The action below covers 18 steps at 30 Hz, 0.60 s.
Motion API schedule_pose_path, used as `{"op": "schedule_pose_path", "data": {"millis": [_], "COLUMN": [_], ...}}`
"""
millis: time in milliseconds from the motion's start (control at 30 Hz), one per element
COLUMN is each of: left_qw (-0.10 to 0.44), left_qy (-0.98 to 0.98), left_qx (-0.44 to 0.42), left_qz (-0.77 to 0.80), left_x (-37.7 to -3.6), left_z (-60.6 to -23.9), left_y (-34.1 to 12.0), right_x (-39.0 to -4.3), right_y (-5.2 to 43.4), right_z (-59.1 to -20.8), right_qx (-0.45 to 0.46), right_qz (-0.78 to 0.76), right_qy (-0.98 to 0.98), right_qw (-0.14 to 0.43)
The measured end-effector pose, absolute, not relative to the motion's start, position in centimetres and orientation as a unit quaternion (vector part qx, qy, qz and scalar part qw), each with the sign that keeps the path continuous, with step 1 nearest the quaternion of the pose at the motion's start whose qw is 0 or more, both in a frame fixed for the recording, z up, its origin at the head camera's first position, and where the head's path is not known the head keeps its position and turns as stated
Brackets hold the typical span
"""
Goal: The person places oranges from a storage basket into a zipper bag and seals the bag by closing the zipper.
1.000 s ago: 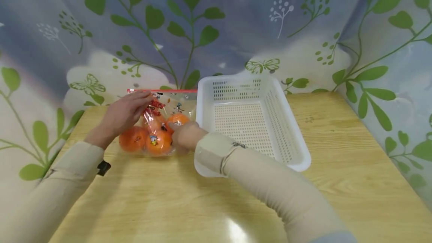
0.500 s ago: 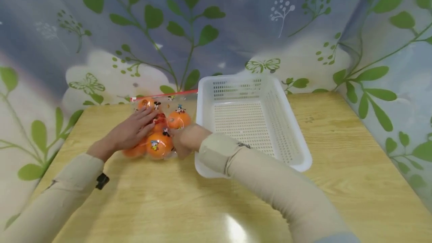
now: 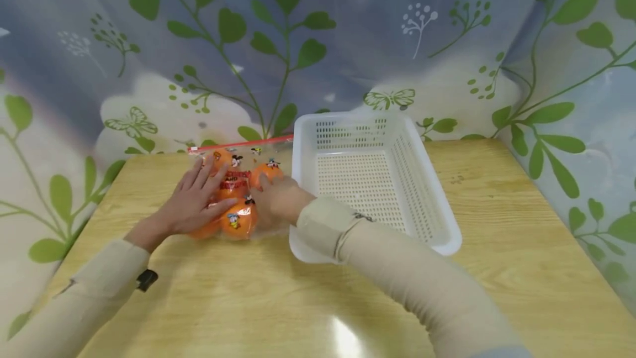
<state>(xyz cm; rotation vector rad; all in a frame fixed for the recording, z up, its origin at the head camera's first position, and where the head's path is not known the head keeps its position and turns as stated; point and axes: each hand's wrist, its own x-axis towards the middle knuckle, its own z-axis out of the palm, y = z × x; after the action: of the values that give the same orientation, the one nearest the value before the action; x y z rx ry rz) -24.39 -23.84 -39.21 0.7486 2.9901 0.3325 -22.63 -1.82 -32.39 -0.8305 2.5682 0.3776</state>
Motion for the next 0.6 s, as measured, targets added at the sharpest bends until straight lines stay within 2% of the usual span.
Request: {"op": "schedule_pose_path", "data": {"millis": [233,400,600], "left_qw": [0.062,0.040,0.010], "left_qy": [0.960,0.963,0.964], "left_qx": [0.240,0.244,0.243], "left_qz": [0.129,0.103,0.108], "left_x": [-25.0,-25.0,-24.7], "left_z": [-39.5,-39.2,-37.7], "left_y": [-24.5,-24.8,-25.7], "right_x": [-21.5,-22.6,-23.7], "right_y": [-2.2,-1.8,0.3], "right_z": [-33.1,-32.4,-30.4], "right_qx": [-0.268,-0.295,-0.331], "right_qz": [0.171,0.139,0.064], "right_qy": [0.918,0.915,0.919], "right_qw": [0.238,0.239,0.205]}}
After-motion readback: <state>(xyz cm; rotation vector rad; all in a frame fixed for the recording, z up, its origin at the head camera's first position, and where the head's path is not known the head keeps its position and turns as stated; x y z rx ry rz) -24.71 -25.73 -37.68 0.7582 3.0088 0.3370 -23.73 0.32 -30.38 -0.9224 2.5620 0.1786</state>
